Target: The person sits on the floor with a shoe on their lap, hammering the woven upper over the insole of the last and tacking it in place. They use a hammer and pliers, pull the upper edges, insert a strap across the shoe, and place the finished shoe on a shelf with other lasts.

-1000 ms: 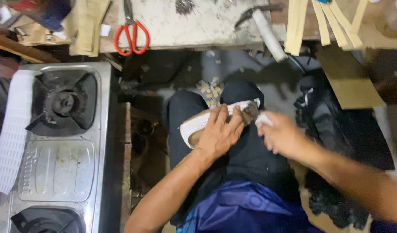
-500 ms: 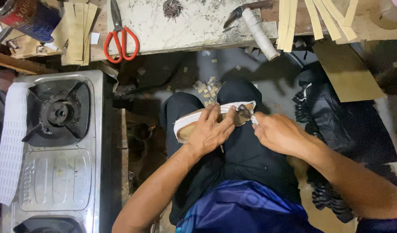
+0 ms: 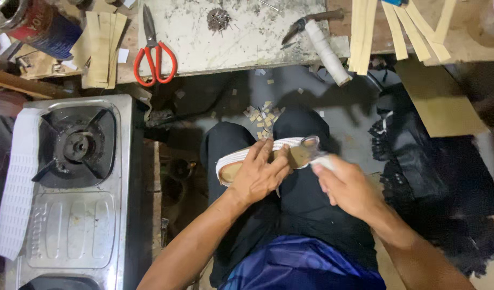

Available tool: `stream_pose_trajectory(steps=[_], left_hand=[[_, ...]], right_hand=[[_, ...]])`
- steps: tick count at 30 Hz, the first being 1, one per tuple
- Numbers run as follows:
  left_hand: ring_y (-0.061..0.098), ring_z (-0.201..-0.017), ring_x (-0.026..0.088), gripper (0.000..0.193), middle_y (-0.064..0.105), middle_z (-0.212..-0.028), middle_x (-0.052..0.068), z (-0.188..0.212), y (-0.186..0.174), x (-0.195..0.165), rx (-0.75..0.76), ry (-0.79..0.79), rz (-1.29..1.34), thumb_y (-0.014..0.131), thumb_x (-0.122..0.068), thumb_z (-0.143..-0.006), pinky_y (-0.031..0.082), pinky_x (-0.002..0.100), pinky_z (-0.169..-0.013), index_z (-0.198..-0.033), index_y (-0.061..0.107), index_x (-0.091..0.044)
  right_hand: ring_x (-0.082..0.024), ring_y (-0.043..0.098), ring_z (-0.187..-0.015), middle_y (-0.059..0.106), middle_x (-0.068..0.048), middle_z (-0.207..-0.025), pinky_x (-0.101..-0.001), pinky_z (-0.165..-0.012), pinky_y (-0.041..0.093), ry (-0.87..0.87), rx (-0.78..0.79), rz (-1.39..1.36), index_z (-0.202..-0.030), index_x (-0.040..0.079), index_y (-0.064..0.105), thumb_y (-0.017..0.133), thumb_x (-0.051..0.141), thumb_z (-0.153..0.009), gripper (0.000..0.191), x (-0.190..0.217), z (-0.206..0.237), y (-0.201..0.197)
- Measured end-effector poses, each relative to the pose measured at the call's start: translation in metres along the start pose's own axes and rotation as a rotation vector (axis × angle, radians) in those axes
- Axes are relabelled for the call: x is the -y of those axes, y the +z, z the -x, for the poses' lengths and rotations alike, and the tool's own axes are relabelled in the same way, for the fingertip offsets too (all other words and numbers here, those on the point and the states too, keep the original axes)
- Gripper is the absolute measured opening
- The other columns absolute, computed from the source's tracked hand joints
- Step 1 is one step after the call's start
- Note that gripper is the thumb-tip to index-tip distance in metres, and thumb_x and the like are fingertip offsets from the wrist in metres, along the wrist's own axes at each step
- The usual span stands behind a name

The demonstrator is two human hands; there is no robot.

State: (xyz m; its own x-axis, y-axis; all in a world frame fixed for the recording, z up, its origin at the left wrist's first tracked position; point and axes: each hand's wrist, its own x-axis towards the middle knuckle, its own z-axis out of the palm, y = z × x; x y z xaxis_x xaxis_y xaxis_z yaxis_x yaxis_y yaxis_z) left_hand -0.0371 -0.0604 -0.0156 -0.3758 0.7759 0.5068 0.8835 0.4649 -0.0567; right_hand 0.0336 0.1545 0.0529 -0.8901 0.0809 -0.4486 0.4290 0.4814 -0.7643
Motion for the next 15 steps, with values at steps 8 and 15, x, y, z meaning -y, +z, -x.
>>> stream_pose_trajectory(steps=[8, 15], left_hand=[[0.060, -0.123, 0.043, 0.028, 0.063, -0.119, 0.013, -0.002, 0.003, 0.001, -0.035, -0.057, 0.092, 0.071, -0.029, -0.090, 0.047, 0.053, -0.105, -0.104, 0.070, -0.005], [0.060, -0.122, 0.041, 0.028, 0.062, -0.116, 0.012, -0.010, -0.006, -0.001, -0.046, -0.084, 0.083, 0.071, -0.031, -0.092, 0.047, 0.052, -0.106, -0.103, 0.068, -0.006]], right_hand=[[-0.021, 0.063, -0.050, 0.065, -0.012, -0.059, -0.0365, -0.053, 0.048, 0.086, 0.007, 0.338, -0.097, 0.002, 0.069, 0.054, 0.031, -0.102, 0.033, 0.010, 0.002, 0.006], [-0.013, 0.066, -0.058, 0.065, -0.003, -0.064, -0.0345, -0.070, 0.054, -0.382, -0.291, 0.098, -0.099, 0.004, 0.067, 0.046, 0.033, -0.112, 0.038, 0.003, 0.006, 0.005]])
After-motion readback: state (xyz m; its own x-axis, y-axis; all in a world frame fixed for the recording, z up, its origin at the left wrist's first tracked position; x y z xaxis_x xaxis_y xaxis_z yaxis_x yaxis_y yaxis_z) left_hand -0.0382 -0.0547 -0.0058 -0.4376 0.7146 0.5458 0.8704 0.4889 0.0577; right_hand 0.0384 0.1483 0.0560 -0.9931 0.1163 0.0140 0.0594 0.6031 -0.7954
